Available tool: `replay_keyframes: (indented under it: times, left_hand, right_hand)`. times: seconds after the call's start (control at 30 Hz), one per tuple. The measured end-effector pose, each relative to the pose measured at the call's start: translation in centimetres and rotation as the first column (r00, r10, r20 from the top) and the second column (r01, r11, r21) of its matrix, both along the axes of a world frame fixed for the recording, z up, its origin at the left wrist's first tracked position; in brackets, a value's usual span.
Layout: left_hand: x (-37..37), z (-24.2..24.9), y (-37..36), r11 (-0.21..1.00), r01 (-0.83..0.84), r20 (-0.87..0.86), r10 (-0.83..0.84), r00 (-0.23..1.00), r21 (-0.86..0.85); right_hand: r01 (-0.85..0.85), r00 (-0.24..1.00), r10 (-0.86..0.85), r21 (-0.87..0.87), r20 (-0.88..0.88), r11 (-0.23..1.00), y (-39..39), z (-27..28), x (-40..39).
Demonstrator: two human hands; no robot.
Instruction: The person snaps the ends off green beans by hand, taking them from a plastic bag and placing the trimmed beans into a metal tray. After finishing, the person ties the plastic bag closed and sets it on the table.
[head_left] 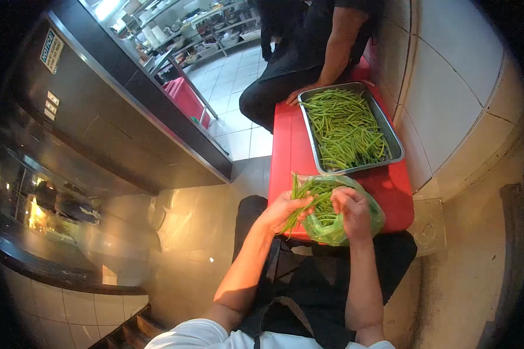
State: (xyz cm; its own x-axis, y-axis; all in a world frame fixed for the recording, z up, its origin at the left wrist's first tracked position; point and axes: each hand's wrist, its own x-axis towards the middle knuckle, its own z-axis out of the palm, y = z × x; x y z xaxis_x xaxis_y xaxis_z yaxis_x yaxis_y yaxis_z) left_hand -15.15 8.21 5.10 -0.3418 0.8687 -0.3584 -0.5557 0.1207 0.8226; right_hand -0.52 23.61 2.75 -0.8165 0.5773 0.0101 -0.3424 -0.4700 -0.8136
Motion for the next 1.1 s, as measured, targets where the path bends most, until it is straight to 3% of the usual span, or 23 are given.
replay_keyframes:
  times: [0.03,0.13,0.17,0.27,0.37,0.47,0.6,0.7,0.8,1.03,1.1]
  left_hand:
    - [0.2,0.3,0.1,1.000,-0.017,-0.043,0.017,0.999,-0.016]
    - [0.8,1.2,0.6,0.989,-0.120,-0.138,0.108,0.985,-0.082]
    - [0.9,1.3,0.8,0.981,-0.163,-0.166,0.144,0.976,-0.109]
    - [1.6,0.9,1.5,0.973,-0.224,-0.275,0.199,0.940,-0.060]
    - [3.0,0.2,2.7,0.963,-0.264,-0.299,0.270,0.915,0.061]
    - [3.6,-0.8,3.3,0.965,-0.254,-0.367,0.259,0.894,0.061]
    - [4.0,-0.4,3.4,0.980,-0.196,-0.365,0.191,0.911,0.024]
    - [4.0,0.2,3.4,0.986,-0.164,-0.367,0.159,0.917,0.019]
    - [3.3,-2.4,3.1,0.991,-0.132,-0.417,0.121,0.901,0.003]
    - [3.1,-1.6,2.6,0.998,0.048,-0.334,-0.029,0.942,0.050]
    - [3.1,-1.4,2.6,0.996,0.076,-0.322,-0.055,0.945,0.054]
  right_hand:
    - [0.044,0.978,-0.081,0.185,0.192,0.982,0.0,-0.4,-0.4]
    - [0.175,0.892,-0.301,0.356,0.337,0.918,-0.4,-0.4,-0.9]
    - [0.240,0.907,-0.304,0.237,0.291,0.942,-0.5,-0.2,-1.0]
    - [0.200,0.943,-0.205,0.047,0.262,0.979,-1.3,1.7,-1.0]
    - [-0.018,0.932,-0.047,0.174,0.359,0.985,-2.7,3.1,-1.2]
    - [0.041,0.926,-0.101,0.168,0.364,0.985,-3.2,0.7,-1.7]
    - [0.087,0.981,-0.060,-0.144,0.184,0.986,-3.2,0.0,-1.9]
    - [0.062,0.980,-0.027,-0.171,0.196,0.983,-2.9,-0.2,-1.8]
    - [0.042,0.953,0.000,-0.134,0.303,0.990,-2.5,1.6,-1.4]
    - [-0.096,0.966,0.147,-0.233,0.212,0.968,-1.9,-0.2,-1.1]
    - [-0.097,0.968,0.131,-0.162,0.214,0.982,-1.9,-0.2,-1.1]
